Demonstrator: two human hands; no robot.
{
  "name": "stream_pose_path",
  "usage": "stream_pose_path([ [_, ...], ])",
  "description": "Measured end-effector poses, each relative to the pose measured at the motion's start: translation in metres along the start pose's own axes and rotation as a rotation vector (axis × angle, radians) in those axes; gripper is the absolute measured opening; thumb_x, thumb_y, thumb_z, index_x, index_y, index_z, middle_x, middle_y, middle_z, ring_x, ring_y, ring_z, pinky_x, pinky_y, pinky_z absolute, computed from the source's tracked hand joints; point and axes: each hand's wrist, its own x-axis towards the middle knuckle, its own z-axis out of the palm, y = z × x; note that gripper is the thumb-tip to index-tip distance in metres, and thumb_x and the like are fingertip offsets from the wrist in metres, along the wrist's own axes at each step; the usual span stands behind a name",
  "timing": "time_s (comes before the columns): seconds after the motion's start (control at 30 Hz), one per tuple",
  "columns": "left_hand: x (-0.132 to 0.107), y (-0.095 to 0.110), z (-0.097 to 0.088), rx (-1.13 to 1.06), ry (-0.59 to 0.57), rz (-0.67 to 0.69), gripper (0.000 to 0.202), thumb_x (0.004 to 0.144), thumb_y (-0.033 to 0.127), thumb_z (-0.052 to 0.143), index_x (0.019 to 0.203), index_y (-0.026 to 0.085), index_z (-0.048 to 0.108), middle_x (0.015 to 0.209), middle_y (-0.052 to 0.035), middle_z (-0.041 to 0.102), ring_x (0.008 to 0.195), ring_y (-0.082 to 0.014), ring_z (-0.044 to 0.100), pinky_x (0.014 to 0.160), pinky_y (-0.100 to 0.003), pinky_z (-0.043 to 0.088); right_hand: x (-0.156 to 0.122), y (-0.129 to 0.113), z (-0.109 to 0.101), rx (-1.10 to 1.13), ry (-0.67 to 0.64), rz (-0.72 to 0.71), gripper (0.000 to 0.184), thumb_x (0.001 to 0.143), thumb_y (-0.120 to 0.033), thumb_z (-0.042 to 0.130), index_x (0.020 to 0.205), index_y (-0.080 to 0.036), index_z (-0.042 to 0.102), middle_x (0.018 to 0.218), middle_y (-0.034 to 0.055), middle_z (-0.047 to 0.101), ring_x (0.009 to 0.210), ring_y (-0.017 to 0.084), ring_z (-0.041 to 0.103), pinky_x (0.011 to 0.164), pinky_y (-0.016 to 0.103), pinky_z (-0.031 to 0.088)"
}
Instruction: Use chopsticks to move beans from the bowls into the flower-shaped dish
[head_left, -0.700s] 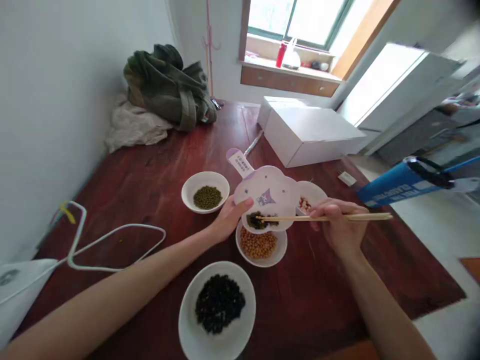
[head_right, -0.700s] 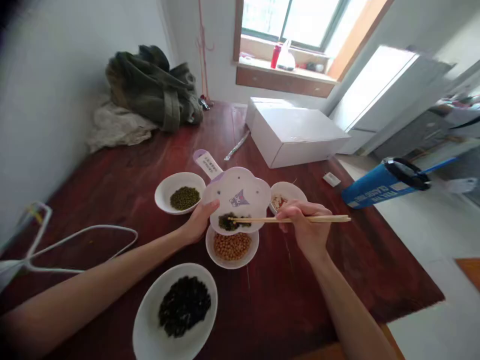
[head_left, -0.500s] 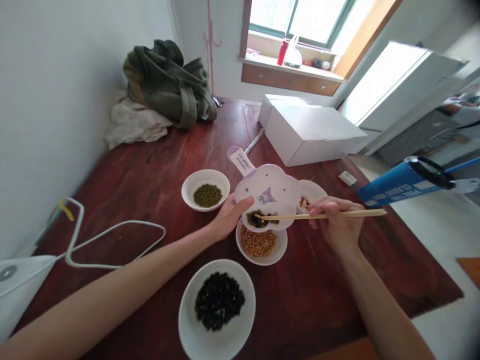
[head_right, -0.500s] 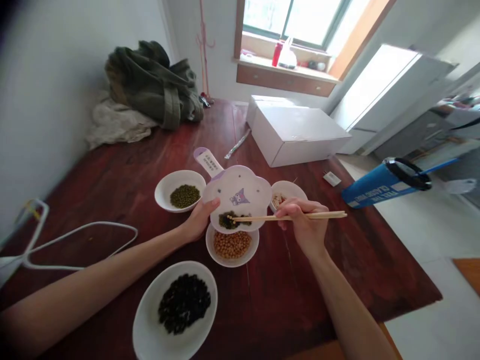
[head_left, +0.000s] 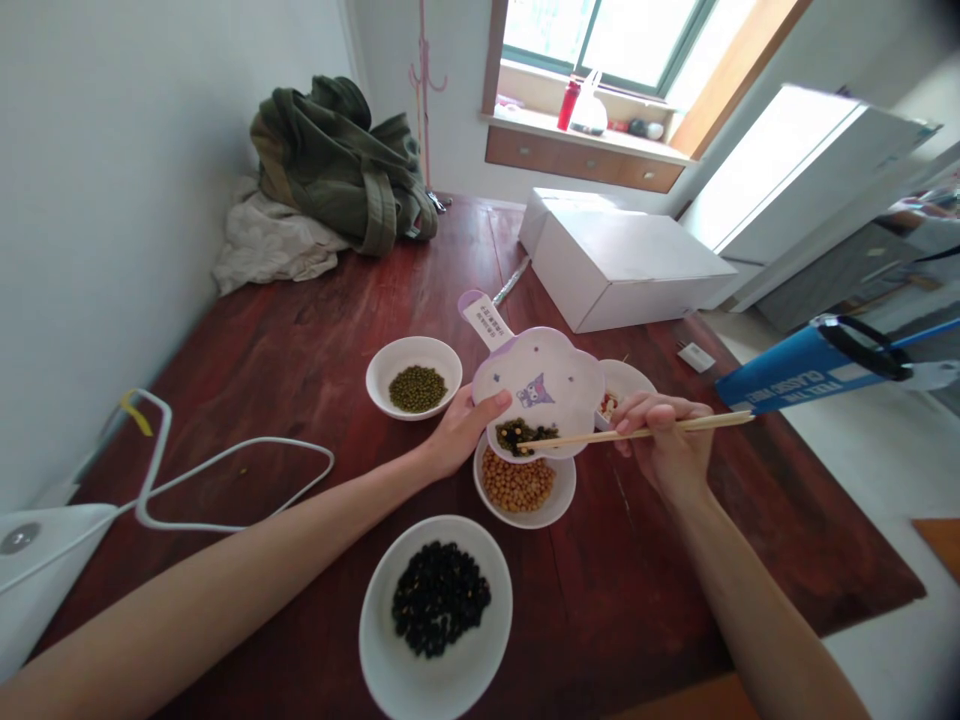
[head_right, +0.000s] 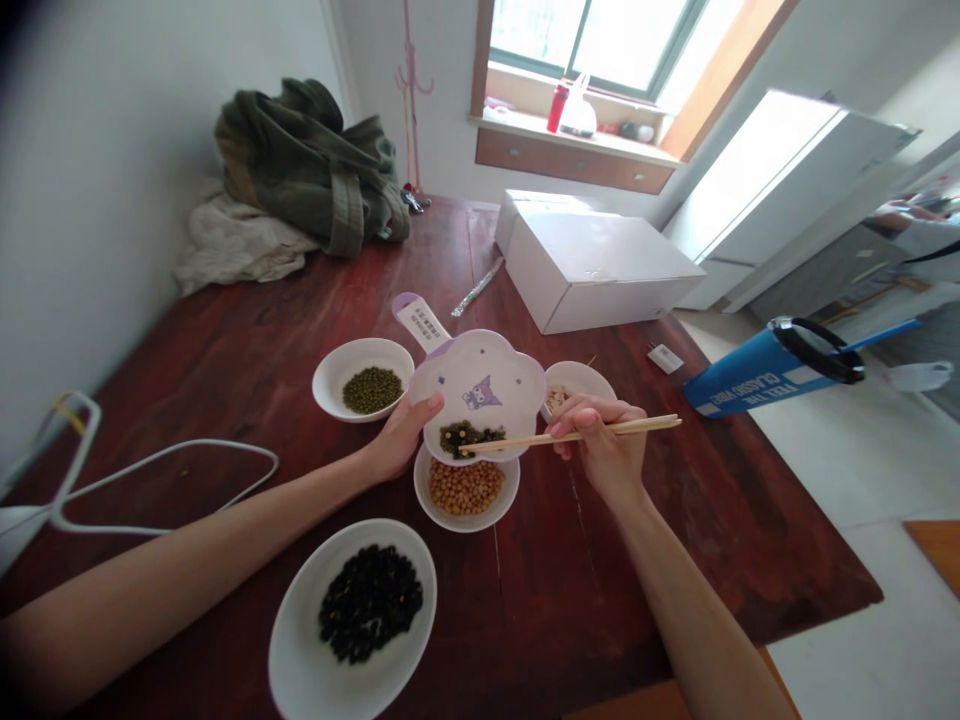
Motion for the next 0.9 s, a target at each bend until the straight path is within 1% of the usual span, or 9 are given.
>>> stream_pose_path([
  [0.13,-0.0009,0.0023,0.0022,-0.005,-0.001,0.000,0.068,0.086,0.071,0.084,0.120,0.012,0.082,0.115,-0.0157,0.086,0.101,-0.0323,0.082,0.093,-0.041,0.064,-0.0030,-0.0009,0.0039,-0.014,-0.043,-0.005,0.047,0.094,-0.058,0.084,0.069,-0.019,0.085,0.066,0.0084,0.077,0.044,0.014,0.062,0.035,0.024,0.045],
  [0.2,-0.0009,0.0028,0.0027,-0.016,0.005,0.002,0.068,0.085,0.070,0.085,0.122,0.012,0.082,0.117,-0.0154,0.086,0.103,-0.0329,0.081,0.096,-0.042,0.064,-0.0033,-0.0001,0.0040,-0.028,0.002,-0.026,0.046,0.095,-0.057,0.084,0.070,-0.019,0.086,0.067,0.0082,0.077,0.045,0.013,0.063,0.036,0.024,0.046],
  [0.3,-0.0004,0.0021,0.0023,-0.029,0.015,-0.001,0.069,0.084,0.069,0.087,0.123,0.013,0.082,0.119,-0.0151,0.086,0.107,-0.0334,0.081,0.099,-0.043,0.064,-0.0025,0.0017,0.0020,-0.052,0.104,-0.054,0.042,0.096,-0.054,0.085,0.071,-0.020,0.087,0.067,0.0064,0.076,0.046,0.012,0.063,0.036,0.022,0.046],
  [0.37,-0.0002,0.0014,0.0016,-0.031,0.012,-0.011,0.069,0.085,0.070,0.086,0.123,0.013,0.082,0.118,-0.0152,0.086,0.106,-0.0331,0.081,0.098,-0.043,0.064,-0.0024,0.0025,0.0007,-0.072,0.125,-0.049,0.040,0.096,-0.052,0.086,0.071,-0.021,0.087,0.067,0.0057,0.075,0.047,0.011,0.062,0.037,0.021,0.046],
  [0.6,-0.0008,0.0017,0.0015,-0.028,0.031,-0.010,0.068,0.084,0.069,0.088,0.121,0.013,0.083,0.117,-0.0147,0.086,0.104,-0.0322,0.081,0.097,-0.042,0.064,-0.0054,0.0013,0.0040,-0.080,0.034,-0.011,0.039,0.096,-0.052,0.085,0.073,-0.021,0.088,0.068,0.0058,0.076,0.046,0.012,0.063,0.038,0.022,0.048],
  [0.7,-0.0008,0.0017,0.0012,-0.029,0.029,-0.016,0.067,0.084,0.068,0.088,0.121,0.013,0.083,0.117,-0.0147,0.086,0.104,-0.0317,0.081,0.096,-0.040,0.064,-0.0044,0.0012,0.0055,-0.064,0.038,0.010,0.041,0.094,-0.055,0.086,0.072,-0.021,0.088,0.067,0.0061,0.076,0.046,0.012,0.063,0.037,0.022,0.048],
  [0.9,-0.0011,0.0008,0.0005,-0.014,0.004,-0.013,0.066,0.087,0.068,0.084,0.121,0.012,0.082,0.119,-0.0159,0.086,0.102,-0.0326,0.081,0.095,-0.042,0.064,-0.0015,0.0015,0.0037,-0.027,0.058,0.000,0.044,0.092,-0.057,0.087,0.069,-0.020,0.086,0.063,0.0065,0.075,0.044,0.013,0.061,0.034,0.022,0.045],
])
